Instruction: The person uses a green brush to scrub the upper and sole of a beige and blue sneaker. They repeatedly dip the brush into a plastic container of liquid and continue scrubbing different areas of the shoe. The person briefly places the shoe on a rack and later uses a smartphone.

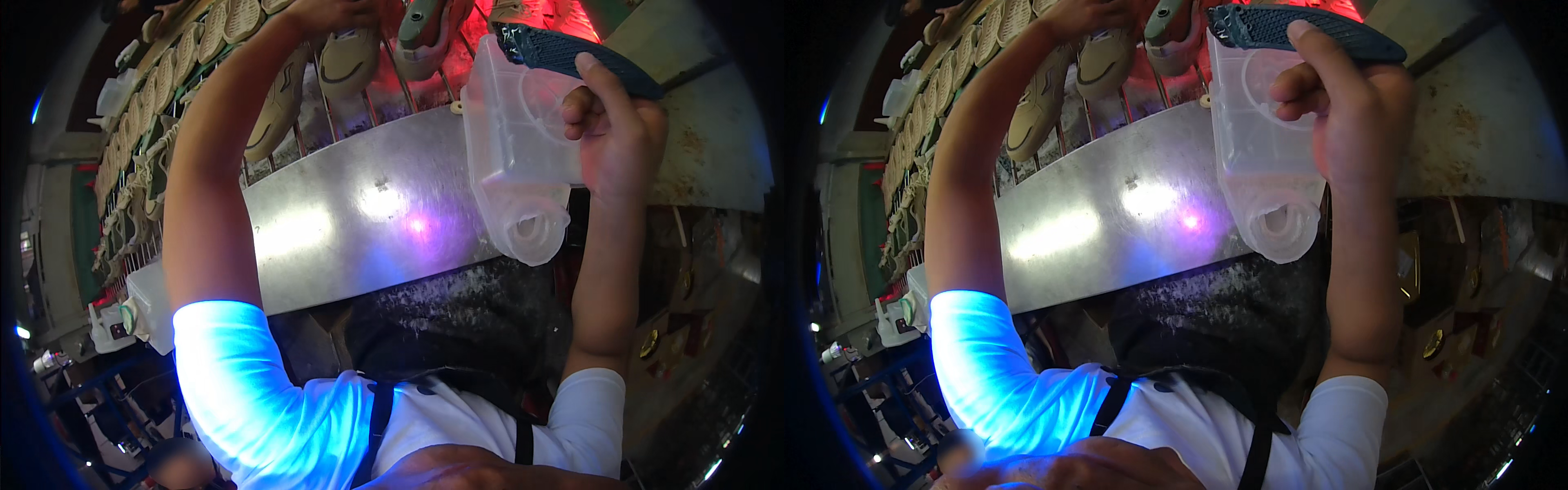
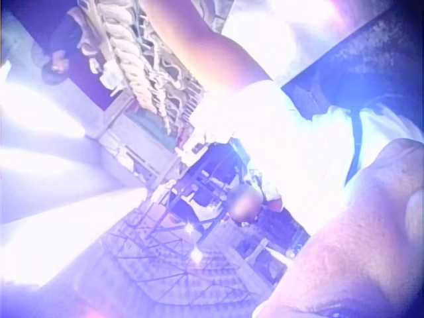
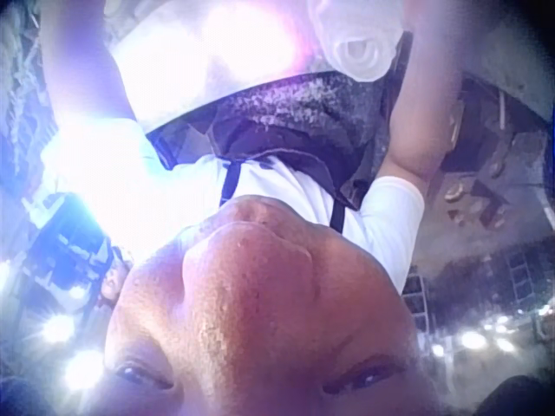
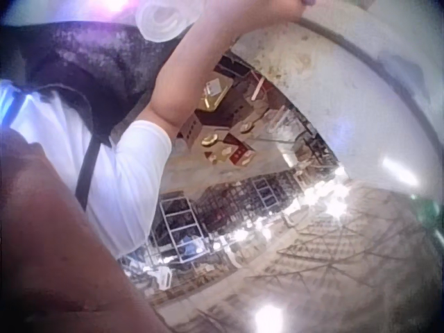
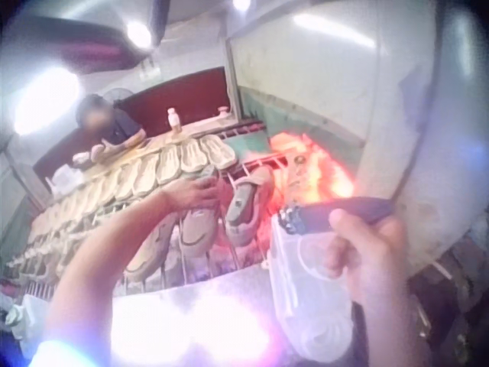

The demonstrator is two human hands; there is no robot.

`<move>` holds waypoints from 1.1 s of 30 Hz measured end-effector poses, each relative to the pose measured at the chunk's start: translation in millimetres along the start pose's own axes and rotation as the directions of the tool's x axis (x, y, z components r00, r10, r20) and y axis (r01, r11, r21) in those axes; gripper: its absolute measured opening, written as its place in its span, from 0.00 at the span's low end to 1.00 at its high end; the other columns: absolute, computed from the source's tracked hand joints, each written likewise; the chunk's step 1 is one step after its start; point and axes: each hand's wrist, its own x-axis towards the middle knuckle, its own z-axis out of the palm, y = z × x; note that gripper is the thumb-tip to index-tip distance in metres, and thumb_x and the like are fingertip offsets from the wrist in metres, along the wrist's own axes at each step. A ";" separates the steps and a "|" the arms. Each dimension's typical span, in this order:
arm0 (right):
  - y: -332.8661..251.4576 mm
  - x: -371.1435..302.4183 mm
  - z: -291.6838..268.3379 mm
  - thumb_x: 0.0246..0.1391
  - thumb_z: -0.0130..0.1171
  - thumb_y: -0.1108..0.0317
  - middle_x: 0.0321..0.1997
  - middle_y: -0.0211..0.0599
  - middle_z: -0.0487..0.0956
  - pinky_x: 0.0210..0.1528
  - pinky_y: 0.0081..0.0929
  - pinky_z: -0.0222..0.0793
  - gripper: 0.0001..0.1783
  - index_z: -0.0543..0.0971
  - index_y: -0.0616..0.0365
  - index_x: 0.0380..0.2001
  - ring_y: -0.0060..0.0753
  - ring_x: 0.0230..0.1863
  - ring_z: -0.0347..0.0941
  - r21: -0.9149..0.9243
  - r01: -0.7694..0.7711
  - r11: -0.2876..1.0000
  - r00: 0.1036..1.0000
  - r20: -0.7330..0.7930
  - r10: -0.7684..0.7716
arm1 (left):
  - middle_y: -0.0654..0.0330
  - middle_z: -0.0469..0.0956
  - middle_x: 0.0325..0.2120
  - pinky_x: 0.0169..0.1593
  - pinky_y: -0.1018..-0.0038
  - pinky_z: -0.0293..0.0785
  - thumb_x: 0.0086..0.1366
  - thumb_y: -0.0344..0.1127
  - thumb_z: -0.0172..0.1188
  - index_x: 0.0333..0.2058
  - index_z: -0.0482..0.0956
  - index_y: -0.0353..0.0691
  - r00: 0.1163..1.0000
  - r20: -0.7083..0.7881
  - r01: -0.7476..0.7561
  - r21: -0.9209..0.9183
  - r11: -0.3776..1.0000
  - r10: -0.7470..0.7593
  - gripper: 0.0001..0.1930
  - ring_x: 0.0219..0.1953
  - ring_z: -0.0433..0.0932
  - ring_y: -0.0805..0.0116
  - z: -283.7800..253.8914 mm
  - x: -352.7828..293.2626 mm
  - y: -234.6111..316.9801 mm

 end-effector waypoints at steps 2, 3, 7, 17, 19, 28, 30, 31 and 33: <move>1.6 1.0 -1.6 0.58 0.67 0.68 0.19 0.33 0.77 0.20 0.23 0.62 0.09 0.83 0.61 0.27 0.24 0.19 0.73 -0.005 0.010 1.000 1.000 0.012 -0.010 | 0.68 0.74 0.55 0.55 0.59 0.79 0.59 0.38 0.57 0.48 0.79 0.59 0.999 -0.050 -0.012 0.043 0.999 0.014 0.16 0.62 0.70 0.57 6.9 4.8 1.2; 2.7 2.0 -4.7 0.59 0.67 0.69 0.19 0.33 0.77 0.20 0.23 0.62 0.08 0.83 0.61 0.27 0.24 0.19 0.73 -0.010 0.021 1.000 0.999 0.030 -0.021 | 0.68 0.74 0.55 0.56 0.56 0.78 0.60 0.39 0.57 0.48 0.79 0.59 1.000 -0.016 0.000 0.053 0.999 0.001 0.17 0.63 0.69 0.57 8.9 8.2 1.4; 9.8 7.8 -15.8 0.59 0.66 0.69 0.19 0.33 0.77 0.20 0.22 0.62 0.08 0.83 0.62 0.28 0.24 0.19 0.73 -0.010 0.071 0.997 0.993 0.095 -0.070 | 0.68 0.72 0.59 0.60 0.47 0.72 0.60 0.42 0.57 0.49 0.79 0.63 0.982 0.172 0.074 0.037 0.997 -0.079 0.17 0.67 0.64 0.58 20.2 15.1 5.2; 10.9 8.4 -14.9 0.59 0.67 0.69 0.20 0.35 0.79 0.21 0.21 0.64 0.08 0.84 0.64 0.30 0.24 0.20 0.74 -0.004 0.031 0.999 0.997 0.069 -0.031 | 0.59 0.55 0.74 0.68 0.35 0.60 0.61 0.40 0.60 0.59 0.78 0.66 0.886 0.223 0.447 -0.175 0.877 -0.407 0.26 0.72 0.54 0.34 5.8 13.9 18.3; 11.0 9.0 -14.4 0.58 0.67 0.69 0.20 0.35 0.79 0.21 0.21 0.65 0.08 0.84 0.64 0.30 0.24 0.20 0.75 0.002 0.034 0.999 0.997 0.067 -0.034 | 0.59 0.54 0.74 0.70 0.39 0.60 0.60 0.37 0.61 0.59 0.78 0.66 0.840 0.333 0.516 -0.250 0.819 -0.428 0.27 0.72 0.54 0.33 -9.7 18.1 17.1; 6.9 4.7 -5.0 0.56 0.68 0.70 0.23 0.37 0.81 0.19 0.24 0.74 0.08 0.83 0.65 0.32 0.27 0.20 0.79 0.034 0.031 0.999 0.998 0.048 -0.032 | 0.53 0.69 0.67 0.74 0.47 0.56 0.53 0.29 0.59 0.55 0.82 0.50 0.796 0.154 0.603 -0.288 0.744 -0.586 0.27 0.74 0.54 0.42 -44.2 31.1 45.1; 7.1 5.8 -5.3 0.55 0.68 0.70 0.23 0.37 0.81 0.19 0.25 0.74 0.08 0.83 0.65 0.32 0.28 0.20 0.78 0.031 0.032 0.999 0.998 0.046 -0.034 | 0.53 0.71 0.65 0.73 0.46 0.57 0.53 0.29 0.59 0.55 0.83 0.50 0.742 0.081 0.657 -0.292 0.695 -0.666 0.27 0.74 0.53 0.42 -39.5 32.3 54.9; 7.5 6.1 -5.1 0.55 0.68 0.70 0.24 0.37 0.81 0.19 0.25 0.74 0.08 0.83 0.66 0.32 0.28 0.20 0.78 0.030 0.032 0.999 0.998 0.045 -0.034 | 0.52 0.71 0.65 0.73 0.46 0.57 0.54 0.29 0.59 0.55 0.82 0.50 0.723 0.067 0.669 -0.318 0.672 -0.688 0.27 0.74 0.53 0.41 -38.4 30.7 59.1; 6.7 5.8 -4.2 0.55 0.67 0.70 0.23 0.36 0.81 0.19 0.25 0.74 0.08 0.82 0.66 0.32 0.28 0.20 0.78 0.032 0.031 0.999 0.999 0.036 -0.032 | 0.51 0.71 0.65 0.72 0.45 0.58 0.55 0.29 0.58 0.56 0.82 0.50 0.683 0.039 0.687 -0.375 0.622 -0.730 0.28 0.74 0.54 0.40 -39.9 30.2 65.6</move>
